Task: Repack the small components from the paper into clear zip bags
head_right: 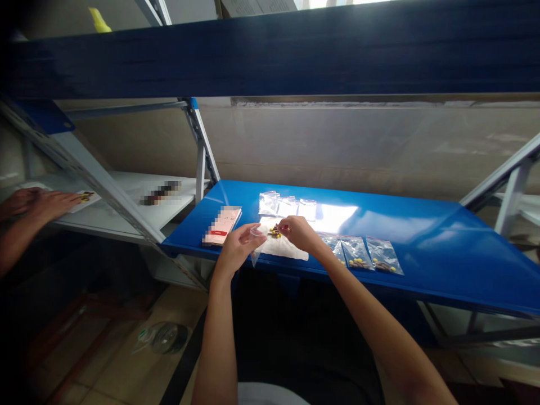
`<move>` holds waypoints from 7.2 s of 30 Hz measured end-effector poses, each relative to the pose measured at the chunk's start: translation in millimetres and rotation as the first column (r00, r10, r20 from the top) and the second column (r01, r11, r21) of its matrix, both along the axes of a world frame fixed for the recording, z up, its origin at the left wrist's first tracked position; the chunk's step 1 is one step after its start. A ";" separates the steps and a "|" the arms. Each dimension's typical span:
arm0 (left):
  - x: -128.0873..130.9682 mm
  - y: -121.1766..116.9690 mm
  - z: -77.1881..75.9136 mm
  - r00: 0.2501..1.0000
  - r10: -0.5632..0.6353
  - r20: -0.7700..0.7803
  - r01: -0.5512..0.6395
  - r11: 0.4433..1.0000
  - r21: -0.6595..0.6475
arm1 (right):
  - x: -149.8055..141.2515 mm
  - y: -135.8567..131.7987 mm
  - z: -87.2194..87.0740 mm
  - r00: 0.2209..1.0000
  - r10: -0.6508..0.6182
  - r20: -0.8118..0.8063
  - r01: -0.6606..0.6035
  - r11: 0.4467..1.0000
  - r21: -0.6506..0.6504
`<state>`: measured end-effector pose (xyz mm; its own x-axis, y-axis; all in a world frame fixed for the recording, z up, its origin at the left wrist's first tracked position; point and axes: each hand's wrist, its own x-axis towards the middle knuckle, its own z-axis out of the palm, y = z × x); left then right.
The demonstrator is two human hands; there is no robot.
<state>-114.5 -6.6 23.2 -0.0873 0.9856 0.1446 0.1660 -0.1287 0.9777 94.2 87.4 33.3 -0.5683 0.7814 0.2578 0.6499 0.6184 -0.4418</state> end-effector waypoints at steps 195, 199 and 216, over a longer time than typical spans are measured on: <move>337.6 106.1 23.0 0.691 -0.580 -0.431 0.594 0.796 -0.118 | 327.8 -88.0 -5.6 0.604 -0.792 -0.093 0.716 0.590 -0.374; 368.6 123.4 13.5 0.662 -0.502 -0.557 0.512 0.845 -0.153 | 339.8 -71.5 -26.9 0.477 -0.879 0.013 0.844 0.453 -0.286; 350.2 128.8 -4.1 0.576 -0.434 -0.693 0.477 0.867 -0.146 | 312.1 -57.8 -49.7 0.413 -0.847 0.334 0.891 0.452 0.045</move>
